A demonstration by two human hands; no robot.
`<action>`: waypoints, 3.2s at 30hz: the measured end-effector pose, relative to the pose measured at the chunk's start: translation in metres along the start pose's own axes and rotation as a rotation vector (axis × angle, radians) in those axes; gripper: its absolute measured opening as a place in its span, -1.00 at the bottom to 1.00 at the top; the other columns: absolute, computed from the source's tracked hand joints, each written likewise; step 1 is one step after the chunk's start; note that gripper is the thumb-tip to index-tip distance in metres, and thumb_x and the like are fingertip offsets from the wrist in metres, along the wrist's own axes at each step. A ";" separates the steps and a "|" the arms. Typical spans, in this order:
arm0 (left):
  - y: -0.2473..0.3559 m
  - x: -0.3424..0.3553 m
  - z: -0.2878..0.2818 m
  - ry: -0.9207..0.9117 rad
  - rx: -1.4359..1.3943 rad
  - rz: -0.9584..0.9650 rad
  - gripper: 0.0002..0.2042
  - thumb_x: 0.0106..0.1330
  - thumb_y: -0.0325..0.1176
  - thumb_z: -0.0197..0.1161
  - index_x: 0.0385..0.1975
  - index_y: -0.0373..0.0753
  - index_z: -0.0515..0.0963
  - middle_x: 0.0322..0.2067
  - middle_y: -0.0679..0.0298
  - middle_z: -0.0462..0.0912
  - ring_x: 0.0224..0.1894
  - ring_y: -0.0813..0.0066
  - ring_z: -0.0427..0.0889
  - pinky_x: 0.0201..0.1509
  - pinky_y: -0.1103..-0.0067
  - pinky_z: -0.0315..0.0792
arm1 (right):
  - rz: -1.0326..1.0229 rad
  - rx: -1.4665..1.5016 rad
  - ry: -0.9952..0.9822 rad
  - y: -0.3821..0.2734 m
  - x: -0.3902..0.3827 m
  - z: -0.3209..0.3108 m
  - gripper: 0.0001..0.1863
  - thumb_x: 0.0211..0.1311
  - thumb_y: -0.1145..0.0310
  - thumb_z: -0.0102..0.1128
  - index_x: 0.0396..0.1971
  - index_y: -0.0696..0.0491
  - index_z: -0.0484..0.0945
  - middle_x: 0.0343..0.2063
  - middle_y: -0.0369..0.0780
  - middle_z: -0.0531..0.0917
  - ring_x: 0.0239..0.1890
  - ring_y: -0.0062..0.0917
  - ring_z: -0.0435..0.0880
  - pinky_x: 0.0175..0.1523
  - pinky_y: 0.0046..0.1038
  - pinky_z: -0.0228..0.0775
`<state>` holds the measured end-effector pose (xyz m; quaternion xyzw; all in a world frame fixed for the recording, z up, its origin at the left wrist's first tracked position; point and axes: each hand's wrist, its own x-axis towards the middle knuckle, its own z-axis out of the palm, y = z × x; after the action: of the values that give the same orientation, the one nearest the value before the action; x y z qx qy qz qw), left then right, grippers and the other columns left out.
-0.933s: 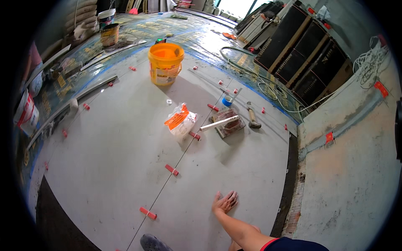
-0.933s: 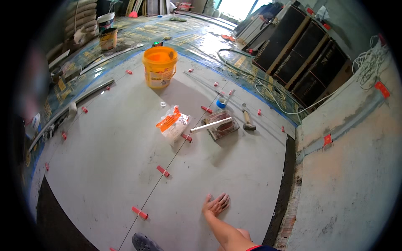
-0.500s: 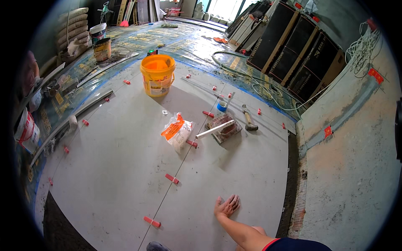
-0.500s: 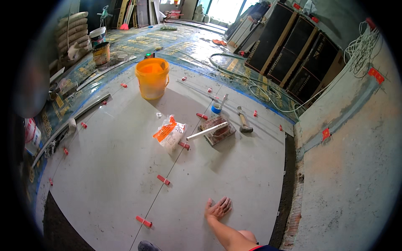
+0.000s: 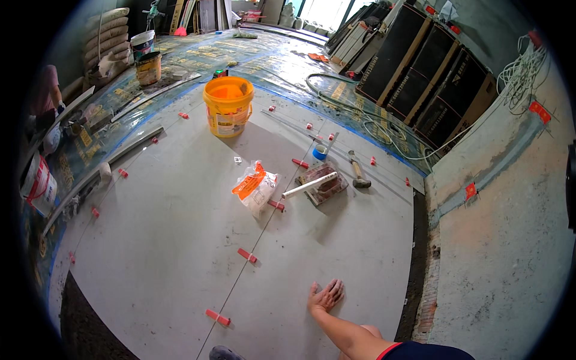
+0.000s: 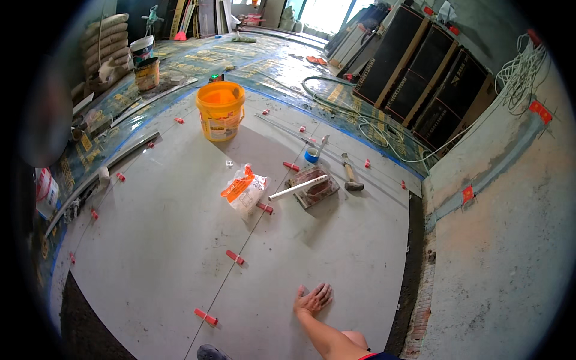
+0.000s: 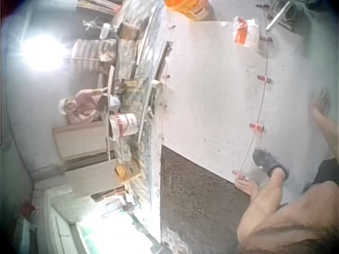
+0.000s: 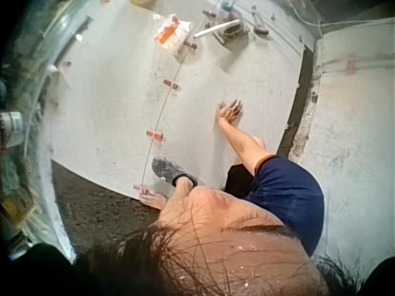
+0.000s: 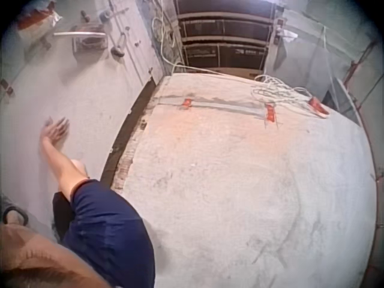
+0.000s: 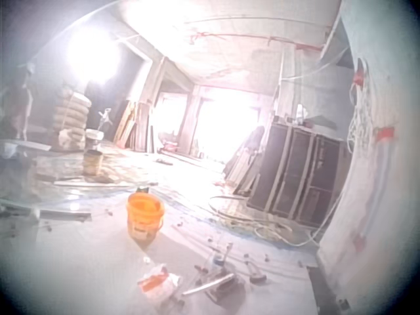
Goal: The person applies mortar to the floor using a notched trowel and places large floor tiles into position, using leveling clips and spacers to align them.
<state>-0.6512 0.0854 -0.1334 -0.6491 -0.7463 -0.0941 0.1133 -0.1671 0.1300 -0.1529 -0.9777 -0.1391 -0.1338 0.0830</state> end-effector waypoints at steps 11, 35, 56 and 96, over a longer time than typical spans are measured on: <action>-0.003 -0.003 0.002 0.022 0.007 0.001 -0.43 0.36 -0.12 -0.07 0.12 -0.55 0.14 0.05 -0.27 0.25 0.07 -0.23 0.30 0.12 0.11 0.24 | -0.012 -0.024 0.006 -0.001 0.000 -0.002 -0.19 0.09 -0.08 0.01 0.17 0.26 0.16 0.21 -0.06 0.15 0.30 -0.21 0.03 0.32 -0.09 -0.21; -0.002 -0.012 -0.021 0.082 0.034 -0.020 -0.45 0.36 -0.13 -0.08 0.12 -0.54 0.14 0.06 -0.25 0.25 0.09 -0.22 0.28 0.15 0.12 0.21 | -0.010 -0.031 -0.003 0.000 -0.002 0.002 -0.17 0.11 -0.10 -0.02 0.21 0.24 0.09 0.23 -0.05 0.13 0.31 -0.17 0.02 0.33 -0.07 -0.24; -0.040 -0.032 0.020 0.040 -0.015 0.037 -0.42 0.37 -0.08 -0.12 0.11 -0.57 0.13 0.04 -0.32 0.24 0.11 -0.27 0.24 0.18 0.07 0.16 | 0.012 0.009 -0.037 0.003 -0.002 0.009 -0.14 0.10 -0.11 -0.02 0.23 0.24 0.07 0.26 -0.05 0.08 0.34 -0.20 -0.06 0.36 -0.08 -0.33; -0.033 -0.017 0.018 0.003 -0.091 -0.004 -0.43 0.33 -0.06 -0.02 0.01 -0.59 0.24 -0.19 -0.23 0.39 -0.07 -0.10 0.40 0.02 0.18 0.33 | -0.056 -0.009 -0.009 -0.002 0.002 -0.004 -0.20 0.11 -0.06 -0.02 0.17 0.28 0.14 0.21 -0.05 0.14 0.30 -0.20 0.02 0.34 -0.11 -0.26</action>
<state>-0.6820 0.0698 -0.1558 -0.6520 -0.7423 -0.1292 0.0847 -0.1669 0.1315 -0.1480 -0.9744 -0.1660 -0.1323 0.0740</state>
